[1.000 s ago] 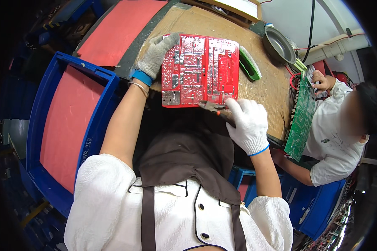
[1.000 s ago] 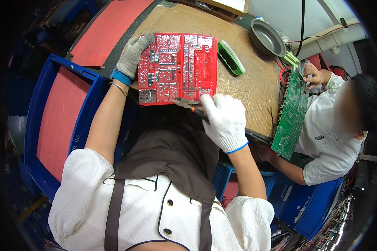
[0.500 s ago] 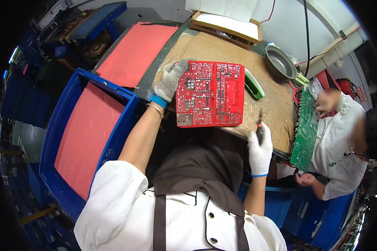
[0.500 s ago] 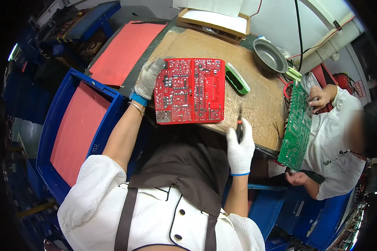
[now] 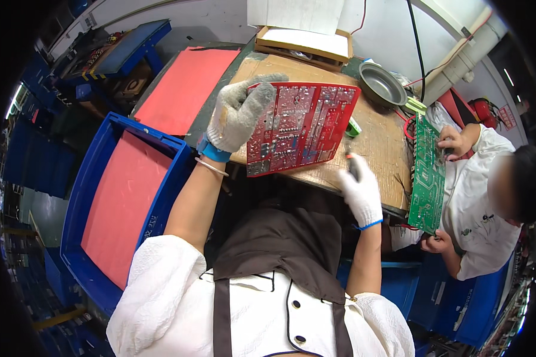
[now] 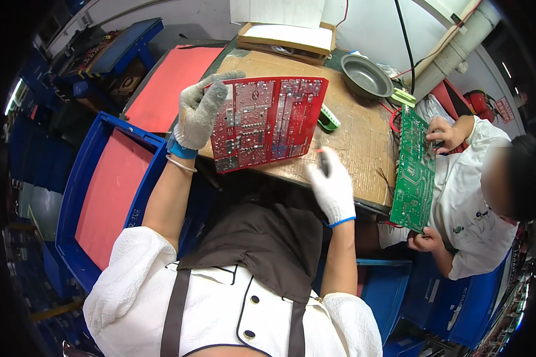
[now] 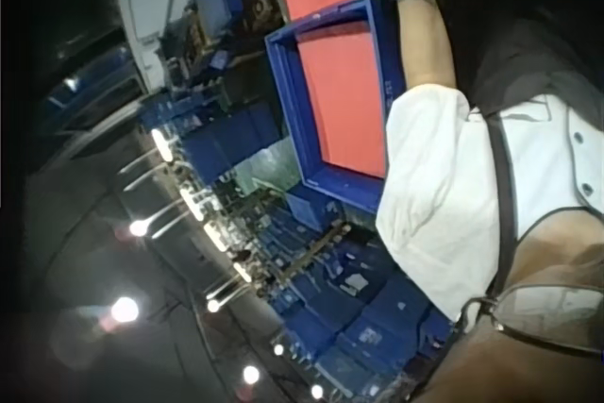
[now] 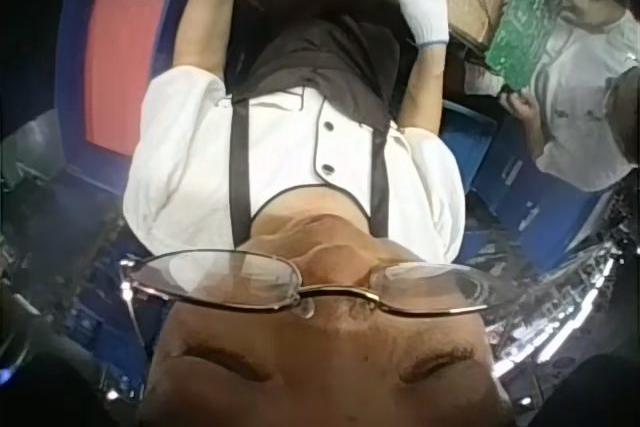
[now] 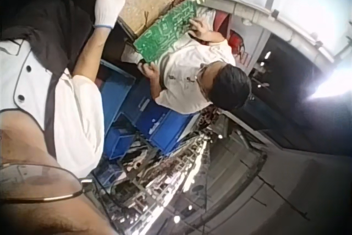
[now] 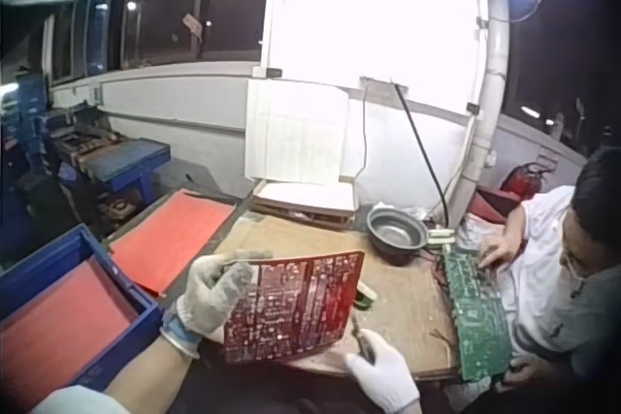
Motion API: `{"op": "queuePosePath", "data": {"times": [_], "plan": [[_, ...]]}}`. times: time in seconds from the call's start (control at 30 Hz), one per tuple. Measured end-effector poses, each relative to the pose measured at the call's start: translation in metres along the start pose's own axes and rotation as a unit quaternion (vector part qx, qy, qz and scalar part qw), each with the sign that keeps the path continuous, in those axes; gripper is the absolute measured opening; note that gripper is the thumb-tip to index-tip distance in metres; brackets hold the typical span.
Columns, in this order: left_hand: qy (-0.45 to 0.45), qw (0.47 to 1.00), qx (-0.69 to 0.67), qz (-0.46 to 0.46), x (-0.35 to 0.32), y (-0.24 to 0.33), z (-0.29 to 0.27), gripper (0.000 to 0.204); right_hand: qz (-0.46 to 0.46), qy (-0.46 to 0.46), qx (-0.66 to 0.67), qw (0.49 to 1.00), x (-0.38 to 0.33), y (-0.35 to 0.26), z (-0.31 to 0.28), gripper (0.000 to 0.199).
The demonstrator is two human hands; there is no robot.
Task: Cleaning and inspecting red and green circuit boards using a brush and pliers at a workbench.
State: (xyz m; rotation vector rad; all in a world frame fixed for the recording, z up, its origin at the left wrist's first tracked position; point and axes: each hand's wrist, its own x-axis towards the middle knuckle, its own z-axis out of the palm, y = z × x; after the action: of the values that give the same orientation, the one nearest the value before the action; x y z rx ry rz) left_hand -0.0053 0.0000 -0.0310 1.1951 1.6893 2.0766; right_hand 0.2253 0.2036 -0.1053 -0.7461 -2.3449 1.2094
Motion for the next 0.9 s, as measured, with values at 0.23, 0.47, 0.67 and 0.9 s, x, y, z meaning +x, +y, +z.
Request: {"op": "queuePosePath", "data": {"times": [0.23,0.47,0.67,0.9], "plan": [[0.085,0.992,-0.092,-0.021,0.016,-0.050,-0.009,0.045,0.043,0.007,0.033,0.998,-0.006,0.005,-0.020,0.049],[0.078,0.908,0.345,-0.227,0.037,-0.127,-0.063,0.075,0.065,-0.004,0.346,0.936,-0.024,-0.024,-0.008,0.042],[0.121,0.899,0.420,-0.030,-0.012,-0.021,0.030,0.043,-0.003,0.050,0.133,0.990,-0.035,-0.022,-0.003,0.043],[0.052,0.944,-0.137,-0.297,-0.097,-0.007,0.101,0.046,-0.191,0.008,-0.216,0.958,-0.057,-0.068,0.035,0.085]]}}
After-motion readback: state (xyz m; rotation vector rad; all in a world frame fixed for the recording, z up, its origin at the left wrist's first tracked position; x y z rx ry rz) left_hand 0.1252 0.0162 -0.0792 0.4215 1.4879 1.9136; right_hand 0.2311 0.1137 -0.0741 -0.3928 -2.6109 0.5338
